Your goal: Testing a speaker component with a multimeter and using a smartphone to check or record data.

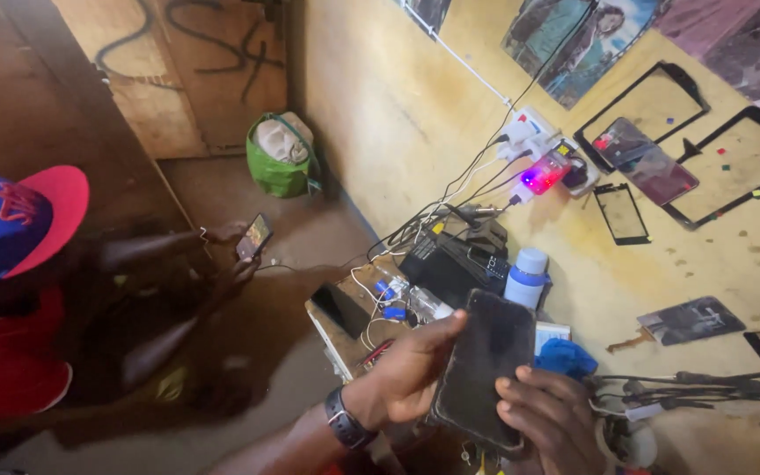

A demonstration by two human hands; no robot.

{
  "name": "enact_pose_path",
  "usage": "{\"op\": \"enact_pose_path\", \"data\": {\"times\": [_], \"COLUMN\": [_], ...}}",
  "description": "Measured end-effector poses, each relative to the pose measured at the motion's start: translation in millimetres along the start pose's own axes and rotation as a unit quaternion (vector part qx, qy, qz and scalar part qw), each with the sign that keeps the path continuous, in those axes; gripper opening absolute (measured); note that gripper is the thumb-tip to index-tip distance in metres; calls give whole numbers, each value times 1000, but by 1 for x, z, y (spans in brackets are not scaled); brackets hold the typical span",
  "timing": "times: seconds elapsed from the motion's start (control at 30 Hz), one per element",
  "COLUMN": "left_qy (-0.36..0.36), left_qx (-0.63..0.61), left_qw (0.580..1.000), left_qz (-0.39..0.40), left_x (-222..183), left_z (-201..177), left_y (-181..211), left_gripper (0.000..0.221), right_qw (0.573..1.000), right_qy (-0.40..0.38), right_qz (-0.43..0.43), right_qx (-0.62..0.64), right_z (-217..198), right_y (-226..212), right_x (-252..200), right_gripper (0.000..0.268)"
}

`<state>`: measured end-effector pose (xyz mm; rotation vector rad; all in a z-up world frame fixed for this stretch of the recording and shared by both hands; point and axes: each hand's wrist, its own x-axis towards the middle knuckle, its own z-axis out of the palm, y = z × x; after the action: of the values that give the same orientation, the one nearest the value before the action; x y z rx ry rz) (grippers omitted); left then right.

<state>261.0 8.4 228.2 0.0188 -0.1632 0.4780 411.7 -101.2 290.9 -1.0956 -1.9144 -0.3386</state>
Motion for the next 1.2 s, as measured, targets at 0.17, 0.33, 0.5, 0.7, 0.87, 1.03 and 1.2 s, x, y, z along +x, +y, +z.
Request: {"op": "enact_pose_path", "data": {"times": [0.17, 0.33, 0.5, 0.7, 0.87, 1.03, 1.2], "left_qy": [78, 124, 173, 225, 196, 158, 126], "left_qx": [40, -31, -8, 33, 12, -56, -50], "left_qw": [996, 992, 985, 973, 980, 986, 990], "left_qz": [33, 4, 9, 30, 26, 23, -25], "left_x": [8, 15, 15, 20, 24, 24, 20], "left_z": [4, -18, -9, 1, -5, 1, -12], "left_y": [-18, -28, -33, -44, -51, -55, -63], "left_gripper": [30, 39, 33, 31, 31, 40, 46], "right_qw": [991, 984, 986, 977, 965, 971, 967], "right_qy": [-108, -69, -59, -83, -72, 22, 59], "right_qz": [-35, 102, 70, 106, 174, 193, 210], "right_qx": [66, 130, 141, 166, 184, 140, 136], "right_z": [-24, -30, -29, -44, -43, -34, -26], "right_y": [52, 24, 43, 36, 28, 6, 13], "right_x": [-58, -42, -55, -51, -49, -27, -32], "right_gripper": [47, 57, 55, 54, 49, 30, 29]}}
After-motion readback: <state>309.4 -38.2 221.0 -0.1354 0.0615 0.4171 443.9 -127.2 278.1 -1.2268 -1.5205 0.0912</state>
